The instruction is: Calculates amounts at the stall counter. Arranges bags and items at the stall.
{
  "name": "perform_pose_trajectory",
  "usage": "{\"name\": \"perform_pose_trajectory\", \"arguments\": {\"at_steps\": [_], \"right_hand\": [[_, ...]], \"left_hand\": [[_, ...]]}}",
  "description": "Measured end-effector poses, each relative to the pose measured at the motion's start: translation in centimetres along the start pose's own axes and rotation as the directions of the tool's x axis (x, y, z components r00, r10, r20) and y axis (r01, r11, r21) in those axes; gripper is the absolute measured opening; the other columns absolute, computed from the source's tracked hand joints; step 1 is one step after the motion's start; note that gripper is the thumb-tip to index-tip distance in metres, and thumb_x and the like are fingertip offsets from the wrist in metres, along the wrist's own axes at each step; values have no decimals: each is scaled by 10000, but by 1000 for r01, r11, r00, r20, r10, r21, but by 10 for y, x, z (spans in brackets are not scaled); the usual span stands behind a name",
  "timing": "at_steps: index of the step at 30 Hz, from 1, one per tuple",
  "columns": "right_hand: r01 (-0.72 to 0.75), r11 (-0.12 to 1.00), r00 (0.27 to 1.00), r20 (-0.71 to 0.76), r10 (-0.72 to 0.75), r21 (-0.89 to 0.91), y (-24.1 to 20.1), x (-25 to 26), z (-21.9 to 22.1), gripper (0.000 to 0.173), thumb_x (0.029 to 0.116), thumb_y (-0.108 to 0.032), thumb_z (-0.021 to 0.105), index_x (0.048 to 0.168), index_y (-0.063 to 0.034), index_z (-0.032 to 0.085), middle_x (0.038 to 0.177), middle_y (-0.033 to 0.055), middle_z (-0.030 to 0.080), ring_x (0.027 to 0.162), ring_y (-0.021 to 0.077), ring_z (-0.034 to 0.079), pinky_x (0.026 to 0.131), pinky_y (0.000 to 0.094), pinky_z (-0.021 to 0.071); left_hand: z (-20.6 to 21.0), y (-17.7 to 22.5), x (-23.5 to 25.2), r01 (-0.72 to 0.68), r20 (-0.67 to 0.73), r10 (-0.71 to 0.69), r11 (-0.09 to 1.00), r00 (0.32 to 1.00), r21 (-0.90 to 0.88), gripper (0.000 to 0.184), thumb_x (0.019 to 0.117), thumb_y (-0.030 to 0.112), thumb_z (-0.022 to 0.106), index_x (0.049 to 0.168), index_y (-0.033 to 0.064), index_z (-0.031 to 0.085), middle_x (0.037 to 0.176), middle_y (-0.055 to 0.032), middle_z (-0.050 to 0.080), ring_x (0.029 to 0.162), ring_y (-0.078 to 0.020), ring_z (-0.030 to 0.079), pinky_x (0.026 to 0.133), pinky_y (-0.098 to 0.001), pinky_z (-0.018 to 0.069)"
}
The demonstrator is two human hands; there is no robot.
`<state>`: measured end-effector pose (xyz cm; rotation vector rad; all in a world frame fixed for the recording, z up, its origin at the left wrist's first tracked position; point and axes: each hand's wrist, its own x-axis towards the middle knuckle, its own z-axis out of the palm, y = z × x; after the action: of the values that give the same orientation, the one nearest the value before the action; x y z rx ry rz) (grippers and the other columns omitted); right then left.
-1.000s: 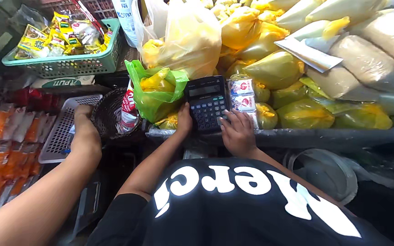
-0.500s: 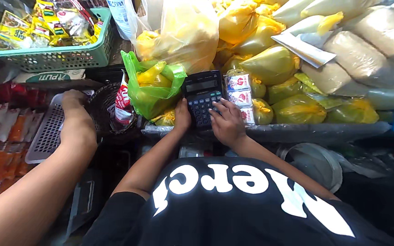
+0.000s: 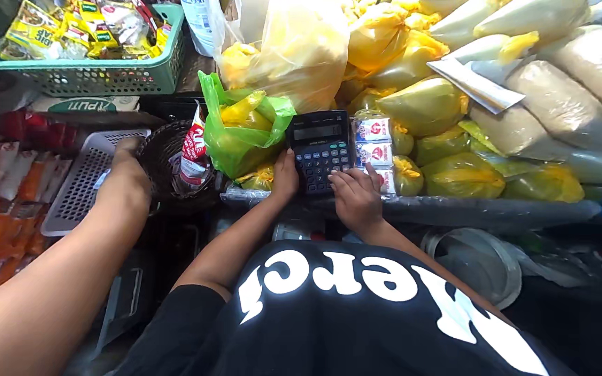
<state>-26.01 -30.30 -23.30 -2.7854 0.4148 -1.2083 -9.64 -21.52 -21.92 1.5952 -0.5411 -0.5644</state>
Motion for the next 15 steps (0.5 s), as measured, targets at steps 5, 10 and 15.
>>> {"name": "perform_pose_trajectory", "arguments": {"at_steps": [5,10,15], "right_hand": [[1,1000,999,-37,1,29,-2,1,-6,272,1058,-153,491,1100,-67,745,1108,78,760,1193,286,654,1176,564,320],[-6,1000,999,-38,7,30,1,-8,-17,298,1065,-189,475,1093,-77,751,1076,83,763,1174,295,659,1155,546,354],[-22,1000,1000,-10,22,1,2,-19,-13,321,1066,-220,467,1081,-92,762,1109,74,765,1173,287,660,1136,511,373]], "left_hand": [[0,5,-2,29,-7,-29,1000,1000,9,510,1135,251,241,1350,-104,539,1316,-255,597,1230,-236,579,1084,-407,434],[0,4,-1,15,-7,-15,1000,1000,-10,503,1134,247,232,1341,-84,549,1282,-227,616,1195,-194,593,1062,-379,451],[0,7,-3,16,0,-16,1000,1000,-27,505,1139,241,216,1329,-87,549,1249,-216,624,1158,-173,604,1040,-353,462]]}}
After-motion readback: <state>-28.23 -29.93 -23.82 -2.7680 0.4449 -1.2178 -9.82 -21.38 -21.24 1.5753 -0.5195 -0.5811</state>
